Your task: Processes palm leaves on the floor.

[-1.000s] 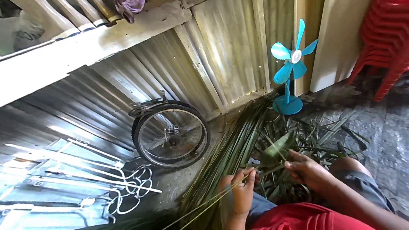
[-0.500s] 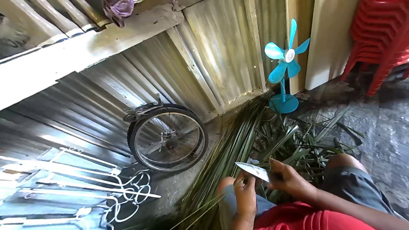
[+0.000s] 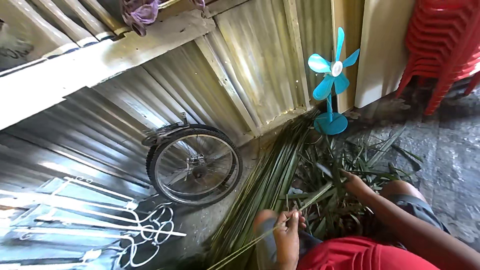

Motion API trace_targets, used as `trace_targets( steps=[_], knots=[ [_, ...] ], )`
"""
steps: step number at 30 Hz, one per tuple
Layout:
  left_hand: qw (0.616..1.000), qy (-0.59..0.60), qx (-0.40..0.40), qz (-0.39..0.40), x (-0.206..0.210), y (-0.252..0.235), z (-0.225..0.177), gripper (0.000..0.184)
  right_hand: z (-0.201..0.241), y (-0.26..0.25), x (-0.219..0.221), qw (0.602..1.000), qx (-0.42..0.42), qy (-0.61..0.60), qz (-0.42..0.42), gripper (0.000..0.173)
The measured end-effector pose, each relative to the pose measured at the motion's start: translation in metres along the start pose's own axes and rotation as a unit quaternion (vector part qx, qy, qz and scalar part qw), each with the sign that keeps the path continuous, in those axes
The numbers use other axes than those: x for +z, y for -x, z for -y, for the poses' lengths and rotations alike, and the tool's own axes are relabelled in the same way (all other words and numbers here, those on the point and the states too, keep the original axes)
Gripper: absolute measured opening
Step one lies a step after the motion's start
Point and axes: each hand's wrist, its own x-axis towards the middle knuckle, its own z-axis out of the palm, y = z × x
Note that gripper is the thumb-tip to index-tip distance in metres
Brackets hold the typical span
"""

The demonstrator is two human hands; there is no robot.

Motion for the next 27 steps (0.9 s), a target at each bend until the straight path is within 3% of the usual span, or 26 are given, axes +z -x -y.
trace_targets(
  steps=[2,4,8,11,14,16,20,23,27],
  knots=[
    [1.0,-0.02,0.019,-0.006,-0.005,0.0,-0.009,0.008,-0.024,-0.016,-0.012,0.995,0.012,0.088,-0.035,0.048],
    [0.998,-0.042,0.05,-0.017,-0.012,-0.007,-0.012,0.007,-0.038,-0.026,-0.027,0.992,0.037,0.112,-0.04,0.044],
    [0.972,-0.162,0.169,0.005,-0.024,-0.02,0.006,0.01,-0.016,0.007,-0.014,0.994,0.085,-0.066,-0.006,0.036],
    [0.904,-0.299,0.3,0.061,-0.028,-0.031,0.017,0.01,0.027,0.05,0.002,0.974,0.06,-0.165,0.141,0.04],
    [0.806,-0.432,0.389,0.116,-0.027,-0.043,0.01,0.015,0.058,0.085,0.014,0.938,0.012,-0.135,0.32,0.047],
    [0.755,-0.462,0.447,0.133,-0.026,-0.05,-0.002,0.017,0.067,0.097,0.023,0.918,-0.009,-0.116,0.379,0.047],
    [0.695,-0.478,0.504,0.184,-0.029,-0.057,-0.023,0.018,0.066,0.099,0.029,0.912,-0.015,-0.111,0.395,0.047],
    [0.676,-0.469,0.511,0.25,-0.034,-0.058,-0.034,0.02,0.063,0.094,0.028,0.914,-0.001,-0.123,0.386,0.04],
    [0.663,-0.479,0.507,0.272,-0.036,-0.054,-0.044,0.019,0.053,0.081,0.031,0.933,0.034,-0.14,0.331,0.03]
  ],
)
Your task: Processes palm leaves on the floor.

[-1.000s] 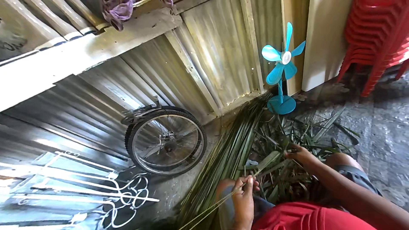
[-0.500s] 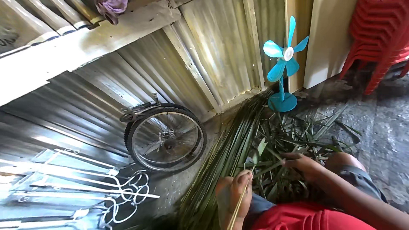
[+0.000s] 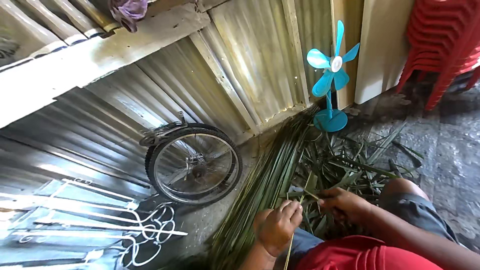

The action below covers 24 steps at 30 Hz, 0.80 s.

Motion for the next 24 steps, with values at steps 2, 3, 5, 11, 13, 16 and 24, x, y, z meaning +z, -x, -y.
trace_targets(
  steps=[2,3,5,11,13,16,24],
  knots=[
    [1.0,-0.004,-0.006,-0.003,-0.005,0.001,-0.005,0.02,-0.007,-0.009,-0.01,0.998,0.02,-0.018,-0.057,0.029],
    [1.0,-0.002,-0.013,-0.012,-0.005,0.001,-0.008,0.02,-0.011,-0.015,-0.019,0.995,0.025,-0.011,-0.093,0.028],
    [0.998,0.018,-0.046,-0.05,-0.005,0.006,-0.016,0.017,-0.029,-0.03,-0.04,0.98,0.05,0.017,-0.19,0.03],
    [0.965,0.031,-0.218,-0.14,0.006,0.027,-0.01,0.014,-0.055,-0.036,-0.079,0.947,0.086,0.019,-0.309,0.027],
    [0.954,0.076,-0.249,-0.15,0.015,0.029,-0.01,0.011,-0.044,-0.031,-0.069,0.955,0.037,-0.03,-0.291,0.024],
    [0.928,0.16,-0.279,-0.188,0.027,0.024,-0.015,0.008,-0.016,-0.008,-0.041,0.976,-0.062,-0.095,-0.185,0.029],
    [0.849,0.273,-0.368,-0.263,0.033,-0.011,-0.036,0.014,0.008,0.018,0.035,0.994,-0.093,-0.045,0.042,0.053]
  ],
)
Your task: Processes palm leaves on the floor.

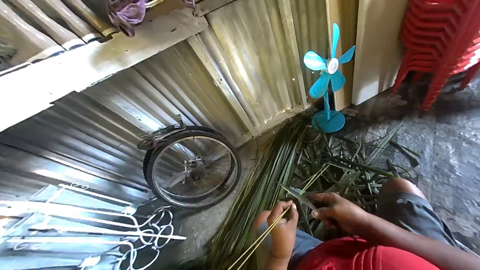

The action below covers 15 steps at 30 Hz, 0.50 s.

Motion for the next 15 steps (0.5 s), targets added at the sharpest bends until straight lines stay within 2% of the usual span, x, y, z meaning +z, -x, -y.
trace_targets(
  steps=[3,11,15],
  knots=[
    [1.0,0.027,0.004,0.005,0.004,0.004,-0.002,0.012,-0.004,-0.005,0.001,0.998,0.012,-0.064,-0.009,0.06],
    [0.993,0.104,0.031,0.039,0.012,0.015,0.011,0.009,-0.004,-0.003,0.002,0.982,0.04,-0.172,-0.068,0.062],
    [0.989,0.129,0.029,0.071,0.008,0.021,0.011,0.008,0.0,-0.004,-0.006,0.973,0.056,-0.181,-0.132,0.054]
  ],
)
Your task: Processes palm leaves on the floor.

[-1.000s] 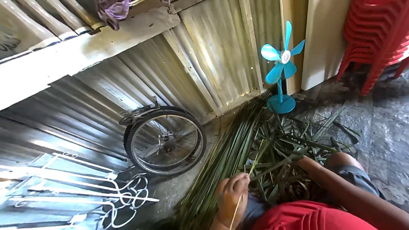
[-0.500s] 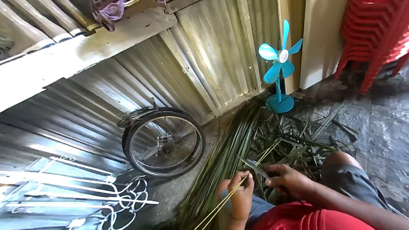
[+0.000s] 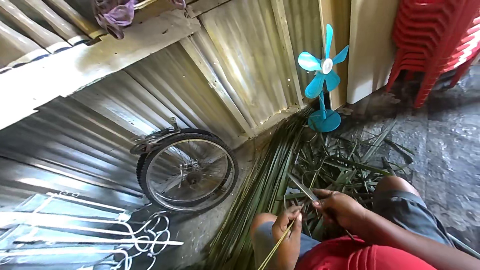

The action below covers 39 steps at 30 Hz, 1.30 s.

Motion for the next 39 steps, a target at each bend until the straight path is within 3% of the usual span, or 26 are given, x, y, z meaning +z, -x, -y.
trace_targets(
  steps=[8,13,16,19,22,26,30,33,39],
  knots=[
    [0.999,0.007,-0.037,0.026,-0.016,0.015,-0.016,0.012,0.012,-0.031,-0.032,0.987,-0.015,0.003,-0.159,0.047],
    [0.999,-0.006,-0.044,-0.005,-0.035,0.029,-0.01,0.012,0.013,-0.058,-0.092,0.954,-0.073,0.074,-0.282,0.03],
    [0.999,-0.009,-0.036,-0.024,-0.049,0.024,-0.01,0.014,0.014,-0.055,-0.116,0.947,-0.073,0.085,-0.302,0.03],
    [0.998,-0.027,-0.035,-0.039,-0.055,0.02,0.003,0.012,0.009,-0.049,-0.108,0.955,-0.04,0.124,-0.268,0.037],
    [0.996,-0.028,-0.065,-0.06,-0.051,0.017,0.018,0.011,0.012,-0.033,-0.074,0.973,-0.06,0.089,-0.205,0.044],
    [0.992,0.022,-0.105,-0.073,-0.031,0.005,0.016,0.012,0.013,-0.01,-0.038,0.994,-0.043,0.098,-0.033,0.04],
    [0.965,0.103,-0.215,-0.11,-0.011,-0.002,0.006,0.01,0.001,-0.006,-0.019,0.988,-0.013,0.102,0.113,0.055],
    [0.936,0.206,-0.261,-0.119,-0.002,-0.002,0.002,0.007,-0.005,-0.008,-0.012,0.987,-0.017,0.076,0.144,0.066],
    [0.906,0.298,-0.273,-0.124,0.002,-0.007,0.005,0.008,-0.007,-0.01,-0.012,0.983,-0.032,0.069,0.169,0.057]
  ],
)
